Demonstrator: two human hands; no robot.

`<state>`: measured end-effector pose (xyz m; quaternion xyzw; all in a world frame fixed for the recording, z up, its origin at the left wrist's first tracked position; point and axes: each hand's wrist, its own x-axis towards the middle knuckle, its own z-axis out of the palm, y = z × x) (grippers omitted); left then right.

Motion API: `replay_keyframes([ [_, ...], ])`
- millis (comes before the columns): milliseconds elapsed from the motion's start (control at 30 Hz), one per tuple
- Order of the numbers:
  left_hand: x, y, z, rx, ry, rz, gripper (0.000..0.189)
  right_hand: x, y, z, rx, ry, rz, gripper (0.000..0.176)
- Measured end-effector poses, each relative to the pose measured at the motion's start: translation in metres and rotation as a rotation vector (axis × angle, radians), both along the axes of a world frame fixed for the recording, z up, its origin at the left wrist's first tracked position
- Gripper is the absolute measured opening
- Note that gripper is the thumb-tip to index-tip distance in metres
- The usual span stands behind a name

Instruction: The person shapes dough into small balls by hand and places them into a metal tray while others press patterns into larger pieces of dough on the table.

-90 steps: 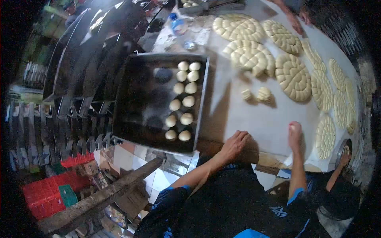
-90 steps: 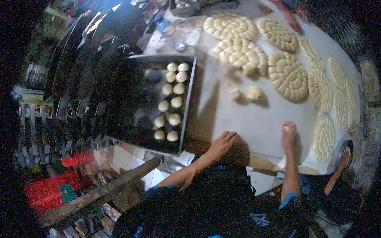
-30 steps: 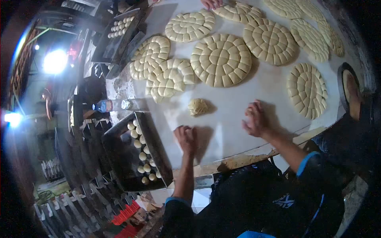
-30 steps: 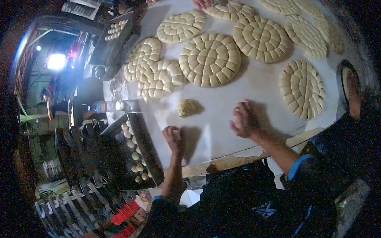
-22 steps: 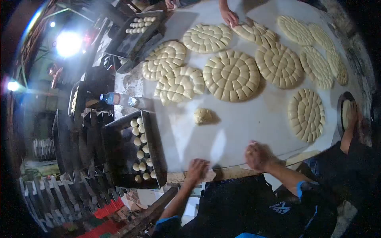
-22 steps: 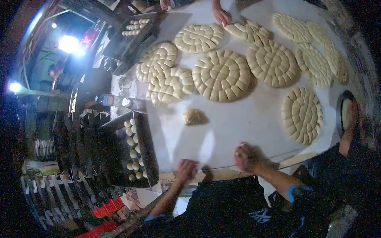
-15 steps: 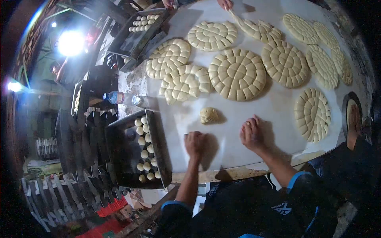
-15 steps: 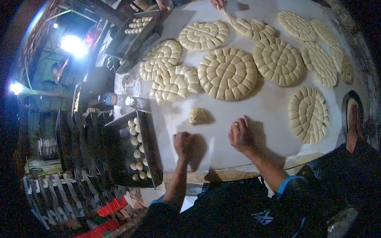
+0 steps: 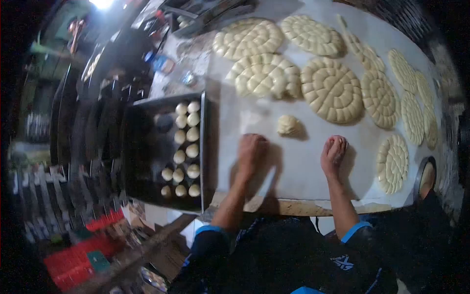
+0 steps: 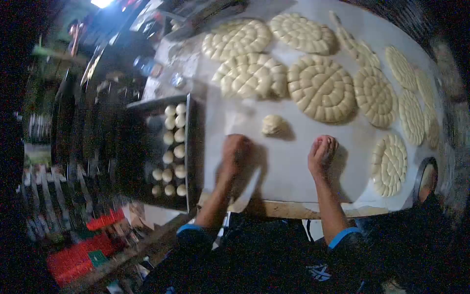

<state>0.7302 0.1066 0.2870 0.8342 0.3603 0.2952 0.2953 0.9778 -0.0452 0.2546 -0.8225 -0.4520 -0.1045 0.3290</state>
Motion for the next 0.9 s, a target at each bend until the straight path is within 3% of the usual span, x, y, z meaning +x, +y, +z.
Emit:
replay_keyframes([
  [100,-0.011,-0.044,-0.002,-0.344,0.374,-0.237,0.025,-0.052,-0.024,0.001,-0.105,0.224,0.077,0.007],
  [167,-0.061,-0.081,-0.041,0.098,0.089,-0.375,0.035,-0.052,-0.061,-0.006,-0.137,-0.049,0.274,0.008],
  [267,-0.122,-0.075,0.002,-0.351,0.25,-0.392,0.042,-0.022,-0.082,0.028,-0.481,0.243,0.11,0.016],
  [400,-0.206,0.004,0.075,-0.291,-0.041,-0.034,0.036,-0.035,-0.014,0.07,-0.813,0.714,-0.09,0.026],
  [467,-0.248,0.056,0.089,-0.242,0.004,0.252,0.039,-0.087,0.027,0.043,-0.379,0.618,0.301,0.031],
  [500,-0.267,0.08,0.083,-0.209,0.101,0.386,0.043,-0.148,0.075,0.077,-0.299,0.853,0.411,0.034],
  [533,-0.29,0.105,0.061,-0.126,0.095,0.344,0.042,-0.192,0.115,0.094,-0.326,0.614,0.561,0.033],
  [567,-0.307,0.12,0.033,-0.042,0.087,0.306,0.04,-0.253,0.154,0.13,-0.229,0.661,0.585,0.037],
  [600,-0.313,0.121,0.019,-0.034,0.097,0.296,0.044,-0.284,0.188,0.135,-0.079,0.333,0.815,0.038],
  [633,-0.317,0.123,0.008,-0.02,0.102,0.29,0.049,-0.312,0.217,0.133,0.038,0.312,0.942,0.04],
  [700,-0.318,0.126,0.007,-0.035,0.137,0.319,0.059,-0.354,0.267,0.093,-0.024,0.251,1.088,0.039],
  [767,-0.316,0.117,0.013,-0.1,0.198,0.378,0.073,-0.385,0.294,0.093,-0.263,0.033,1.083,0.039],
  [800,-0.321,0.118,0.018,-0.182,0.117,0.329,0.086,-0.386,0.292,0.107,-0.551,-0.037,1.071,0.039],
  [833,-0.325,0.116,0.023,-0.221,0.117,0.36,0.086,-0.38,0.291,0.082,-0.315,-0.124,1.126,0.036],
  [900,-0.325,0.112,0.032,-0.294,0.122,0.409,0.087,-0.353,0.267,0.089,-0.043,0.035,1.13,0.03],
])
